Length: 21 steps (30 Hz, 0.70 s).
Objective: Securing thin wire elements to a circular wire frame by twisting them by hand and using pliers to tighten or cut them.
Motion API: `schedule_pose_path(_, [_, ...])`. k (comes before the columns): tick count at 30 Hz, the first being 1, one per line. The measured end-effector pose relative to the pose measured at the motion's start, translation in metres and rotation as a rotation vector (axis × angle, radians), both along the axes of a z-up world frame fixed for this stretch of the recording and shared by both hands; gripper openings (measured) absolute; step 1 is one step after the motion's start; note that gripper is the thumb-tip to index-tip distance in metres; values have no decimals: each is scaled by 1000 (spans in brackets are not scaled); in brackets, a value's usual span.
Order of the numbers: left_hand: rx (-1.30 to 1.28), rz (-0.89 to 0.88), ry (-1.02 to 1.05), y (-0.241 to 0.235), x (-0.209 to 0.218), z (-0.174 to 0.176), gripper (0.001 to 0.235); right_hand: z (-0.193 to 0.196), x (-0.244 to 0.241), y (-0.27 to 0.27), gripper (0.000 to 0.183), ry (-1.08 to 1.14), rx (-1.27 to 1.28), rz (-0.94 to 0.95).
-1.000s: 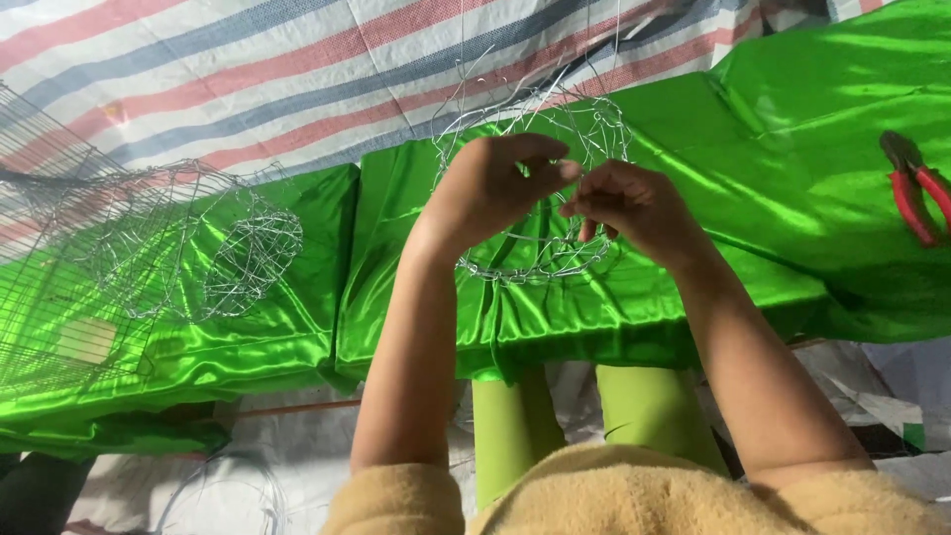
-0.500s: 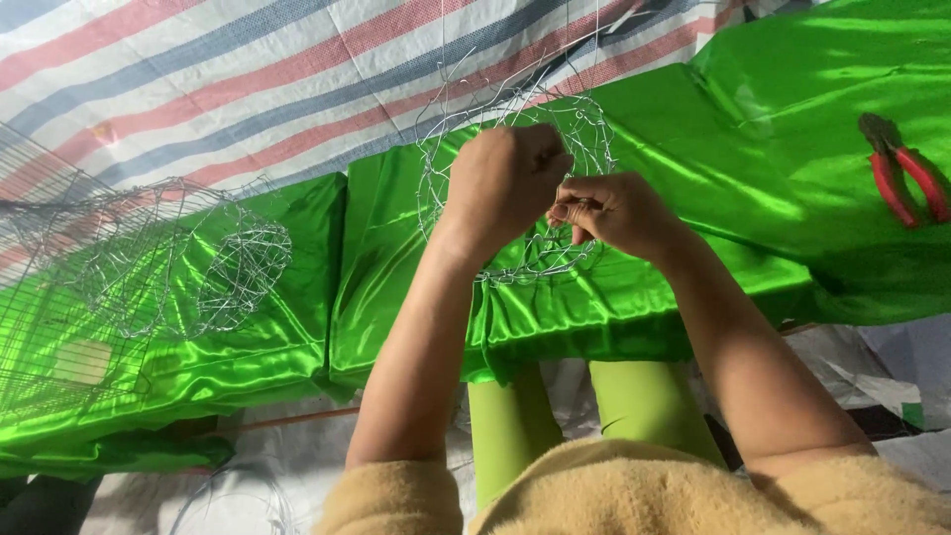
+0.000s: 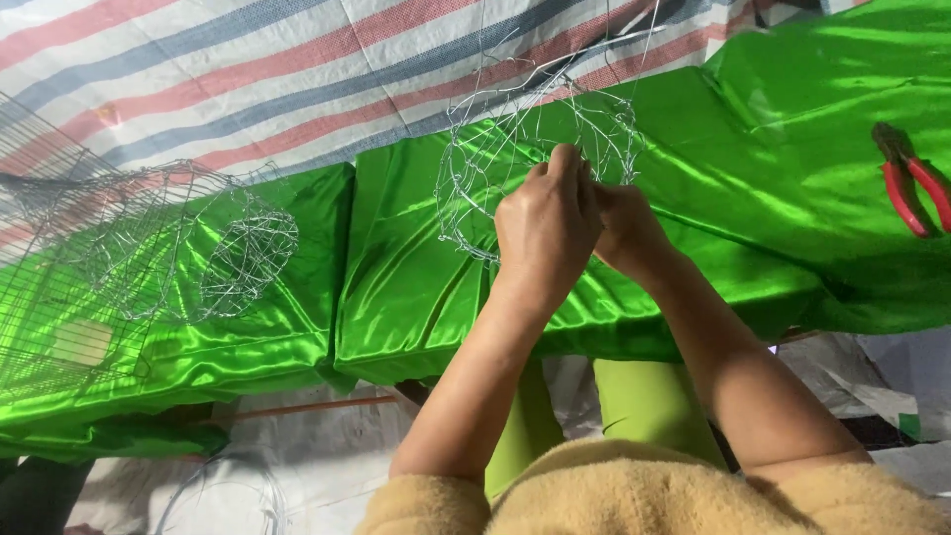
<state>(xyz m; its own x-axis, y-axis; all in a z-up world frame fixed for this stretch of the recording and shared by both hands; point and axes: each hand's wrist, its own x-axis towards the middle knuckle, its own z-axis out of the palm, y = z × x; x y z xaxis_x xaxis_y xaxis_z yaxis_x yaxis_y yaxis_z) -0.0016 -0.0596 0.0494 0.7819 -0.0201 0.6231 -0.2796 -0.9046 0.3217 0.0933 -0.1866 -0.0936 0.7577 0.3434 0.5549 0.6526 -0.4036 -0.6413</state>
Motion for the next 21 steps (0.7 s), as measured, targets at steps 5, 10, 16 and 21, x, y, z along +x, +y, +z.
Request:
schedule_pose_path(5, [-1,-23,-24,7,1,-5,16,11,-5,0,13,81,-14,-30])
schedule_pose_path(10, [65,18,-259,2,7,-27,15,30,-12,-2,14,146,50,1])
schedule_pose_path(16, [42,63,-369,-6,13,-31,15,52,-23,3,15,170,105,58])
schedule_pose_path(21, [218,-8,-544,-20,-1,-40,16,66,-31,9,21,212,169,106])
